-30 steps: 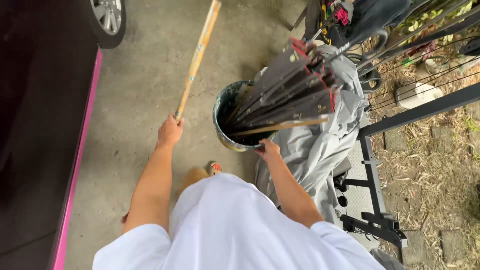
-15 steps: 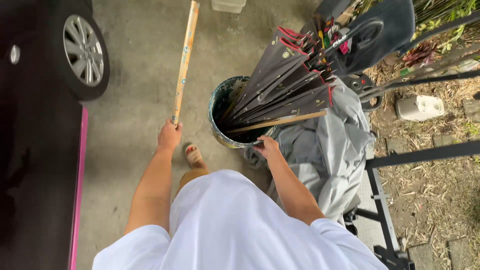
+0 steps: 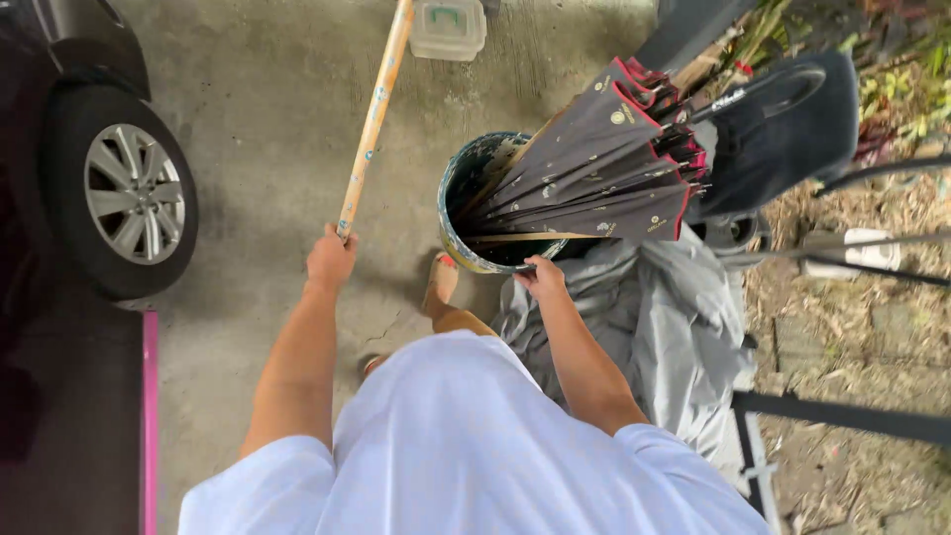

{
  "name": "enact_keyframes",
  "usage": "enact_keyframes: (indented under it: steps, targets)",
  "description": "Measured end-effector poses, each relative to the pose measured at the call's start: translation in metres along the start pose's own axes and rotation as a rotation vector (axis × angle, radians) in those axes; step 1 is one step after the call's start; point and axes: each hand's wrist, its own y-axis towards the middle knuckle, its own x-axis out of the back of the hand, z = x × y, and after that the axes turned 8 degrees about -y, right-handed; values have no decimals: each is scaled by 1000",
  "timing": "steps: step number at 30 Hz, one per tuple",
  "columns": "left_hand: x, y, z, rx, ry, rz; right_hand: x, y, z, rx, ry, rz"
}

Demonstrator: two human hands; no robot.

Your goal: Sweep the floor and organize items in a garage area.

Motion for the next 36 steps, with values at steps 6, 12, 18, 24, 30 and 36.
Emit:
enact_keyframes:
  steps: [6,12,18,24,30,36]
  targets:
    - [-16,121,-61,-1,72,29,-44,74,127,26,-3,-5]
    - [-6,221,-117,72,75,55,-86,118,226,64,77,-14]
    - [-15,358,-138,56,41,68,-166,178,306,96,52,-77]
    - [-30,494,-146,79,88,97,-272,297,350,109,75,-107]
    - [-53,616,-170,66,67,109,-410,404,392,115,216,-144]
    - [-110,697,-149,43,123,15,-502,539,395,128,258,-161]
